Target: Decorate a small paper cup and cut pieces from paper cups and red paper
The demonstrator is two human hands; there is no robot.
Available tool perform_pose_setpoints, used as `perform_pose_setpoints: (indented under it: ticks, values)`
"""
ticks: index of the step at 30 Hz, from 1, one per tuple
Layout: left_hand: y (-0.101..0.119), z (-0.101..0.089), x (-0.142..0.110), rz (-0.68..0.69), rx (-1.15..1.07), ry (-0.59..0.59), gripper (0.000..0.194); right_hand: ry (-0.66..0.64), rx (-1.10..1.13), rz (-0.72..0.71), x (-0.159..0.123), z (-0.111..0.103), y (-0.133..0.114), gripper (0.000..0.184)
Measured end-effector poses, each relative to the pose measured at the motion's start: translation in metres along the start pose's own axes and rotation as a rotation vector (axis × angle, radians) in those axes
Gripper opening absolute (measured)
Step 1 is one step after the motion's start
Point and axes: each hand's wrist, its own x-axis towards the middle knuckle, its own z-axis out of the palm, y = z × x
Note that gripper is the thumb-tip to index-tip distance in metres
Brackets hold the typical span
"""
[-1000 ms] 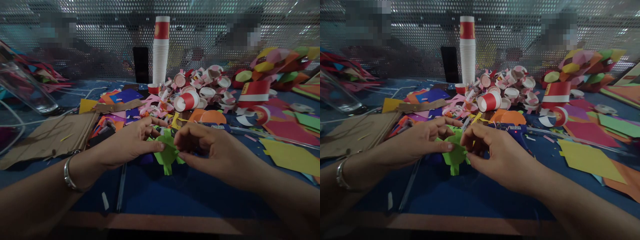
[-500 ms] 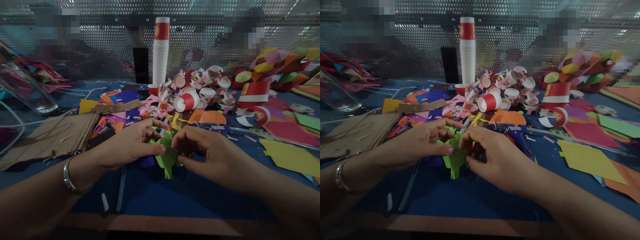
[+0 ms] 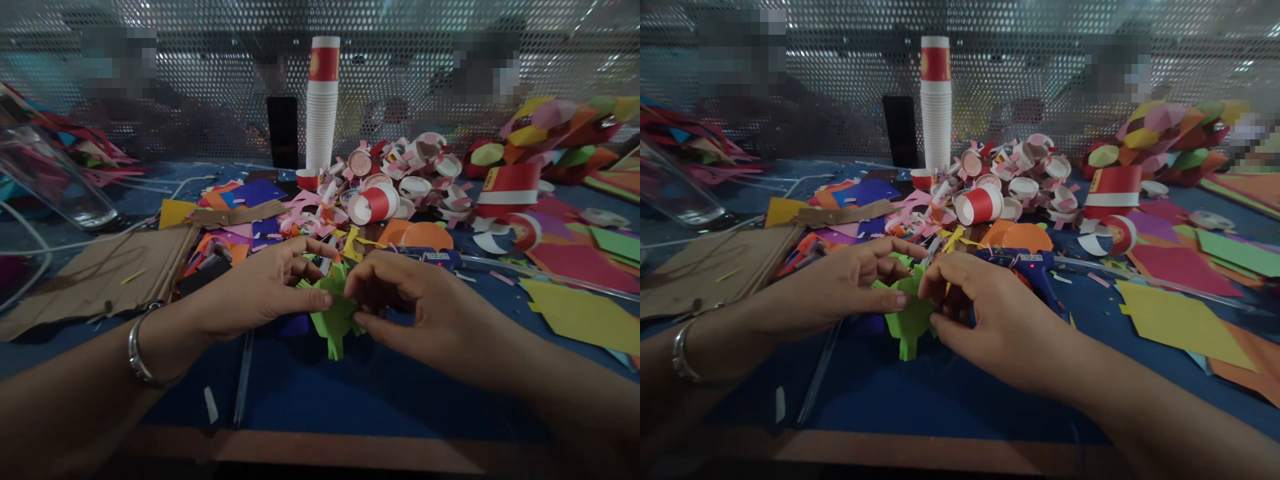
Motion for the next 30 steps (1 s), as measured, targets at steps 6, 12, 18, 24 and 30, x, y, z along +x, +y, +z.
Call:
perform_pose_setpoints:
  ticks: [6,12,18,24,30]
  values:
    - [0.0,0.0,0.002,0.016,-0.011,-0.006,0.052,0.022,-0.025,-0.027,0.001,0.002,0.002,0.021]
    - [0.0,0.001,0.001,0.025,-0.024,-0.019,0.05,0.02,-0.014,-0.041,0.001,0.002,0.003,0.023]
    - [-0.001,-0.002,0.002,0.051,-0.002,0.013,0.046,0.12,-0.056,-0.048,-0.001,-0.004,0.003,0.012]
    - [-0.001,-0.004,0.003,0.093,-0.08,0.068,0.047,0.227,-0.022,-0.01,-0.003,-0.008,0.007,0.017]
    - [0.002,-0.001,0.001,0.16,-0.045,0.075,0.047,0.184,0.046,0.018,0.0,-0.002,0.011,0.026]
